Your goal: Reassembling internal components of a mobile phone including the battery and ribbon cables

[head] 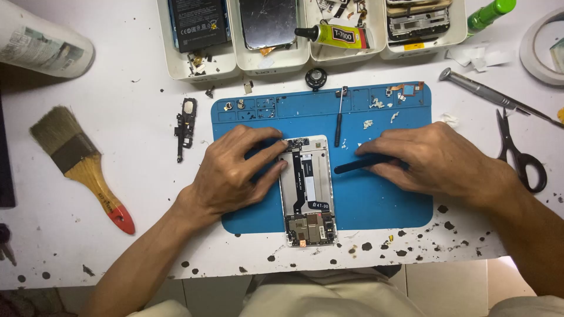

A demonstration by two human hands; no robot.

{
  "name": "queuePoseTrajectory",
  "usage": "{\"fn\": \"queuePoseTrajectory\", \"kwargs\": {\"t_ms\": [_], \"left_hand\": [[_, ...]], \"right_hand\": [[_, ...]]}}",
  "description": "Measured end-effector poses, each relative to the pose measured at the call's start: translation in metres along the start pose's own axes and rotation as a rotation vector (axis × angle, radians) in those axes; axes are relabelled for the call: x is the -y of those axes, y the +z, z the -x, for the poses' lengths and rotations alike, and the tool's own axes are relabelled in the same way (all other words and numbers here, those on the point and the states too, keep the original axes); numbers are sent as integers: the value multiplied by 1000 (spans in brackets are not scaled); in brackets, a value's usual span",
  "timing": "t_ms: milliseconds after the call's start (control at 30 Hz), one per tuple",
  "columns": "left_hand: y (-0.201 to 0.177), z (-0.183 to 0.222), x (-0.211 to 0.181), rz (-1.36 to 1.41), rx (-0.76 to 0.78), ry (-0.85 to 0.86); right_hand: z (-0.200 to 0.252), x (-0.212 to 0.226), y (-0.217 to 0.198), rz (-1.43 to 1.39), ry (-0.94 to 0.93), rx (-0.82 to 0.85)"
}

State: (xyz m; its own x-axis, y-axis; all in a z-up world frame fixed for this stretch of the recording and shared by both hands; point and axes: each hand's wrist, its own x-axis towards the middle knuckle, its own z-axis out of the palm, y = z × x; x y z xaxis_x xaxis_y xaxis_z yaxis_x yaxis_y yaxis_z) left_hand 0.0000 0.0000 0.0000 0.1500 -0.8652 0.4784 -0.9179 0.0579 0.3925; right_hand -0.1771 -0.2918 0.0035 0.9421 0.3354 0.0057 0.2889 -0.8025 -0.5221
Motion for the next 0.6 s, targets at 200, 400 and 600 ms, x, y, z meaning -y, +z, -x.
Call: {"fn": "queuePoseTrajectory", "kwargs": {"t_ms": [200,400,600], "left_hand": [[1,1,1,-1,23,-1],[2,0,1,11,31,-10],[3,2,3,-41,57,14]], "right_hand": [[-2,6,-5,-9,23,14],[1,0,1,19,11,1],[0,2,-1,23,27,12]]}}
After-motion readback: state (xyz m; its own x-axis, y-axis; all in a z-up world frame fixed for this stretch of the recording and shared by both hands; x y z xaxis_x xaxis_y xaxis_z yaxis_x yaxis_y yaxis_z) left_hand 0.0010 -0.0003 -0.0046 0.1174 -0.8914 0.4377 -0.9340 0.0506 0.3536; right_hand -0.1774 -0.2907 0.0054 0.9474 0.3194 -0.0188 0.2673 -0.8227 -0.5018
